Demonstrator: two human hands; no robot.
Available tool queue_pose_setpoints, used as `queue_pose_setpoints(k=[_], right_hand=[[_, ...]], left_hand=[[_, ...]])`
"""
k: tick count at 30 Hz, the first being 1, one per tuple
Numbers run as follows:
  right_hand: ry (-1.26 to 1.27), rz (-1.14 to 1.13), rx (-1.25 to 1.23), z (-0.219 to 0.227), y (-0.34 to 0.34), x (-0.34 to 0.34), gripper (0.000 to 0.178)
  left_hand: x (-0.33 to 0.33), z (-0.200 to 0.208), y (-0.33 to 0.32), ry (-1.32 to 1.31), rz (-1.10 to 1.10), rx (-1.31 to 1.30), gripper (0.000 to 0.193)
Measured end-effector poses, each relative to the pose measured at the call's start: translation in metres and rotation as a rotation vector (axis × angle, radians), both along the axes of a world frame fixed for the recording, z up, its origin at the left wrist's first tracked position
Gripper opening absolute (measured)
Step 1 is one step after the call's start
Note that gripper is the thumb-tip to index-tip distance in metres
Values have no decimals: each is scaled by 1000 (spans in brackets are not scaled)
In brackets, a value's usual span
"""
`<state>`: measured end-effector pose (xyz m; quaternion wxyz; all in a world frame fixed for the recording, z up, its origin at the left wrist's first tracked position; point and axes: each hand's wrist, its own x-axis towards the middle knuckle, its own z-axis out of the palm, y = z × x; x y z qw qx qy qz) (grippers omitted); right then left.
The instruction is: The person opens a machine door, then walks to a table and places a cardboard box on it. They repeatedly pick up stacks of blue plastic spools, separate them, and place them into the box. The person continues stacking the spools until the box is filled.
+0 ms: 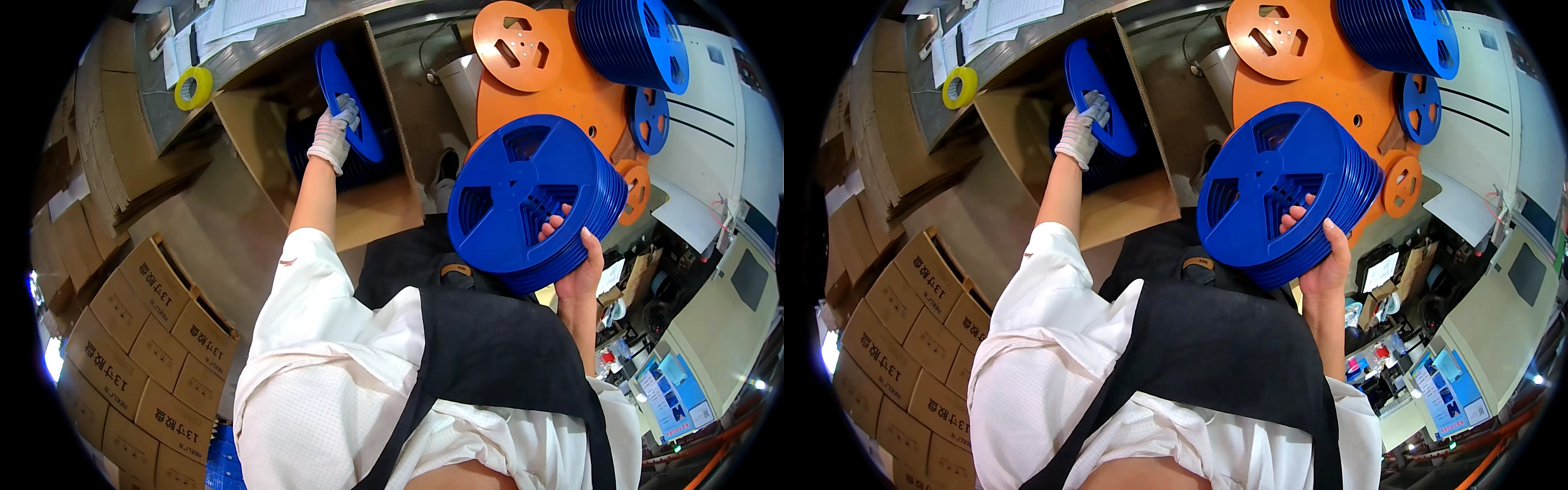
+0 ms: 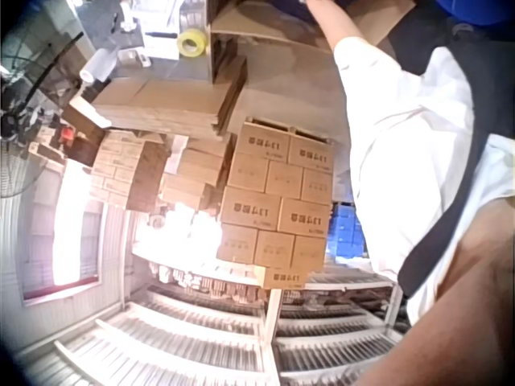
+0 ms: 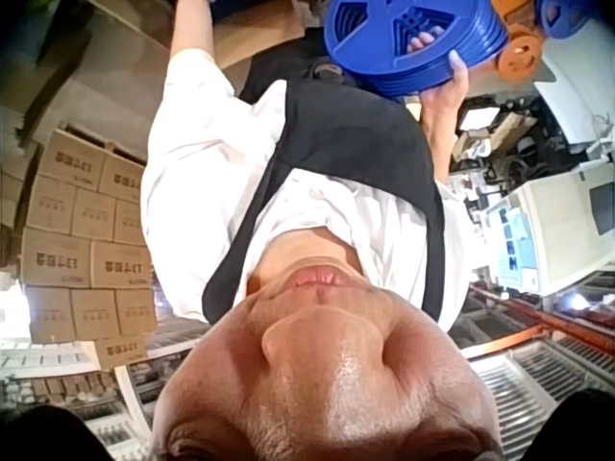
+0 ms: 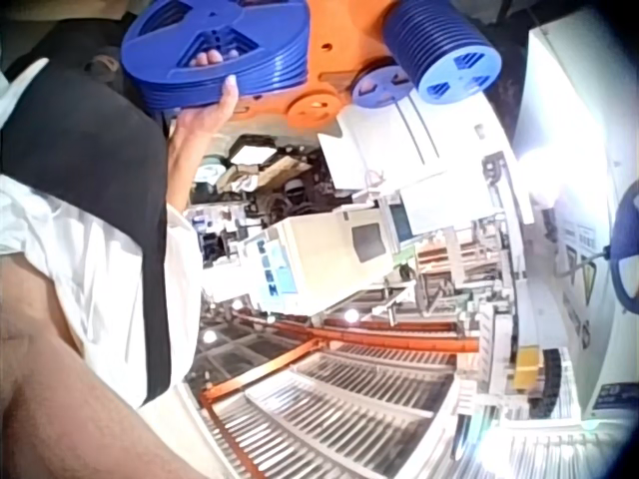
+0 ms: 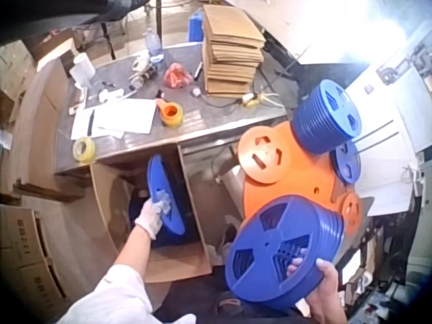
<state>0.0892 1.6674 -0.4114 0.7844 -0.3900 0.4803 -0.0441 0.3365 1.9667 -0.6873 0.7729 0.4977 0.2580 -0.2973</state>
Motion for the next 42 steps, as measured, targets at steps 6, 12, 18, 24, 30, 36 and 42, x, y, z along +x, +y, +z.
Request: queue_pose_setpoints(k=[6, 12, 18, 24, 30, 36, 42], right_hand=[[-16, 32, 6, 2, 2, -2, 55], [-55, 33, -17, 6, 8, -1, 47], [-298, 39, 82, 16, 10, 0, 37], [-572, 51, 294, 30, 12, 10, 38], [-783, 120, 400, 42, 28, 14, 37], [-900, 228, 481, 57, 44, 25, 32], [-830, 247, 520, 55, 62, 36, 40]], left_hand=[[-12, -53, -6, 22, -60, 45, 50], [-27, -19, -4, -97, -489, 765, 69], [-96, -48, 75, -166, -426, 804, 63], [-159, -31, 100, -296, -354, 718, 74], [-133, 132, 65, -1414, -732, 978, 79], [-119, 188, 59, -1898, -566, 974, 45], [-111, 214, 62, -1897, -807, 732, 35]])
